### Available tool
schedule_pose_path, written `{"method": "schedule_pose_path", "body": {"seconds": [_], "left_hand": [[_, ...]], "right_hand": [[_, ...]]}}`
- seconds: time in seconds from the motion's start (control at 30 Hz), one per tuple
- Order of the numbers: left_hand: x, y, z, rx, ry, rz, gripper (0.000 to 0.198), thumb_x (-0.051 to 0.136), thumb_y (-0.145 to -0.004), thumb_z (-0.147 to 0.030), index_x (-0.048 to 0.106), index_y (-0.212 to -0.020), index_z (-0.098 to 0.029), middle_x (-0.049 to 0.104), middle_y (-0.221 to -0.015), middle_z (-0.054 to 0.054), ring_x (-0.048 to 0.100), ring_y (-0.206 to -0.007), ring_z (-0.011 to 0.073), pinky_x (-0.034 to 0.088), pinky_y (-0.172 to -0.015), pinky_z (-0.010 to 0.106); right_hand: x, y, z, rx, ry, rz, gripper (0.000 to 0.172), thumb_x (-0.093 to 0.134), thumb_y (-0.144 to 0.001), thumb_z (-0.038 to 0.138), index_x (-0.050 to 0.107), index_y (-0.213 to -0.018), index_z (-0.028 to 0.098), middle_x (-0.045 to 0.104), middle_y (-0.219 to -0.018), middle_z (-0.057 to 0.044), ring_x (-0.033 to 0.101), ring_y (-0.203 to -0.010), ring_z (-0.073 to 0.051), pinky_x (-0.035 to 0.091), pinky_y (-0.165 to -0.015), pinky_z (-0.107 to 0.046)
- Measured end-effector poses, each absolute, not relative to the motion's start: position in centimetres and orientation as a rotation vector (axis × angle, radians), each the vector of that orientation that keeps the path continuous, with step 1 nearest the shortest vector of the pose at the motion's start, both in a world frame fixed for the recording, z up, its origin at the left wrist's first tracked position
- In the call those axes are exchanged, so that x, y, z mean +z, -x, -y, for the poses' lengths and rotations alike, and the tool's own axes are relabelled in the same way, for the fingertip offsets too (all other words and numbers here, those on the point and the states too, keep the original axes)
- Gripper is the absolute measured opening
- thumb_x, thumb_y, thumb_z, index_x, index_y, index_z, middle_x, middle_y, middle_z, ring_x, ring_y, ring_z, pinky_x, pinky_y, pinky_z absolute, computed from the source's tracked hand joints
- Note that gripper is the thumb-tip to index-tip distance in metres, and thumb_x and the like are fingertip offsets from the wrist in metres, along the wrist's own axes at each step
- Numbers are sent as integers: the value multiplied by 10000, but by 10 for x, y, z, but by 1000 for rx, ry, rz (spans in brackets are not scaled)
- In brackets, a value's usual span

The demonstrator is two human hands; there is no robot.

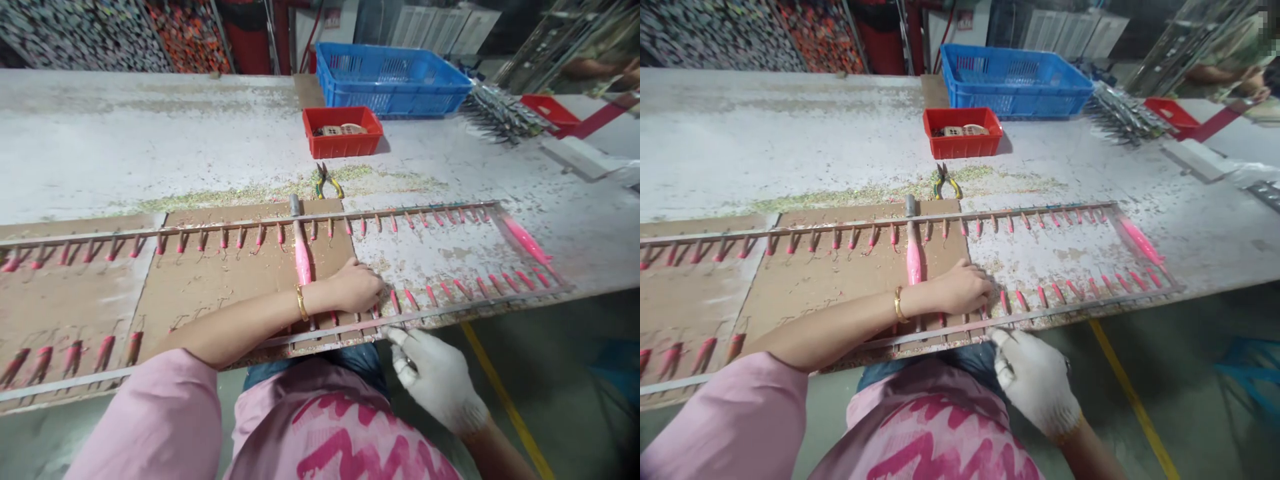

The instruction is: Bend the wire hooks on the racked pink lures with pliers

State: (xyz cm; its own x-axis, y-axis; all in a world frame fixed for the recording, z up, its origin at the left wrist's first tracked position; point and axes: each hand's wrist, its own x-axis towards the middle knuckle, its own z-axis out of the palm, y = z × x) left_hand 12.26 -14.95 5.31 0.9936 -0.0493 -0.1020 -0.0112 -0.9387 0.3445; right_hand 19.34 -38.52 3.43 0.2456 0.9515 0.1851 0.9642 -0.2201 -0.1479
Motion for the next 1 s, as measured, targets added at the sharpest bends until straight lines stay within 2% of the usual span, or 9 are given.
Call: {"method": "schedule_pose_path", "body": {"seconds": [0.07, 0.17, 0.33, 0.47, 0.6, 0.7, 0.77, 0.9, 1.0], "left_hand": [[56, -122, 149, -169, -2757, 14, 177, 560, -914, -210, 721, -845, -187, 776, -939, 81, 680, -914, 232, 352, -849, 374], [58, -121, 148, -212, -2727, 15, 197, 546, -913, -208, 739, -873, -200, 784, -957, 70, 684, -932, 229, 356, -859, 374], [56, -120, 147, -232, -2728, 14, 227, 525, -918, -192, 748, -878, -194, 786, -980, 76, 688, -955, 235, 363, -884, 386], [54, -119, 146, -212, -2701, 57, 241, 520, -922, -177, 759, -910, -202, 787, -970, 71, 686, -946, 227, 361, -869, 378], [50, -119, 145, -175, -2694, 49, 233, 534, -901, -167, 763, -886, -206, 783, -922, 65, 680, -901, 223, 363, -853, 373], [47, -119, 143, -185, -2676, 71, 247, 528, -894, -154, 766, -915, -216, 787, -948, 47, 680, -922, 213, 368, -859, 366], [47, -119, 143, -214, -2659, 104, 263, 512, -909, -150, 765, -941, -218, 789, -980, 39, 681, -947, 208, 377, -858, 360], [55, -114, 136, -193, -2608, 124, 273, 490, -971, -188, 752, -1030, -234, 783, -1047, 29, 684, -977, 203, 412, -851, 346], [66, -103, 120, -54, -2577, 23, 254, 482, -997, -200, 716, -1095, -203, 763, -1067, 59, 673, -953, 199, 442, -832, 332]], "right_hand": [[36, -192, 385, -75, 2258, 1845, 414, 506, -878, 164, 753, -1187, 287, 719, -818, 9, 653, -714, -162, 422, -668, -289], [36, -193, 386, -135, 2336, 1772, 344, 511, -884, 176, 767, -1101, 254, 736, -846, -3, 666, -722, -163, 422, -647, -291], [35, -192, 387, -57, 2284, 1886, 438, 512, -873, 172, 737, -1232, 283, 728, -823, 9, 669, -722, -162, 433, -655, -285], [36, -195, 387, -155, 2348, 1797, 338, 515, -902, 192, 770, -1113, 258, 751, -852, -5, 677, -712, -161, 445, -635, -287], [36, -196, 388, -81, 2302, 1869, 407, 516, -904, 192, 748, -1231, 268, 763, -884, -10, 692, -752, -159, 480, -676, -267], [32, -198, 391, -76, 2383, 1826, 379, 518, -904, 193, 760, -1184, 274, 777, -925, -14, 707, -765, -161, 491, -654, -252], [30, -202, 395, -55, 2392, 1779, 355, 514, -924, 195, 760, -1168, 270, 791, -1004, -27, 729, -811, -170, 521, -680, -251], [40, -207, 399, 106, 2226, 1717, 356, 532, -960, 203, 724, -1256, 255, 793, -1102, -66, 760, -928, -213, 592, -812, -305], [56, -213, 405, 126, 2099, 1536, 311, 587, -973, 257, 708, -1253, 319, 791, -1114, -46, 770, -941, -222, 617, -872, -324]]}}
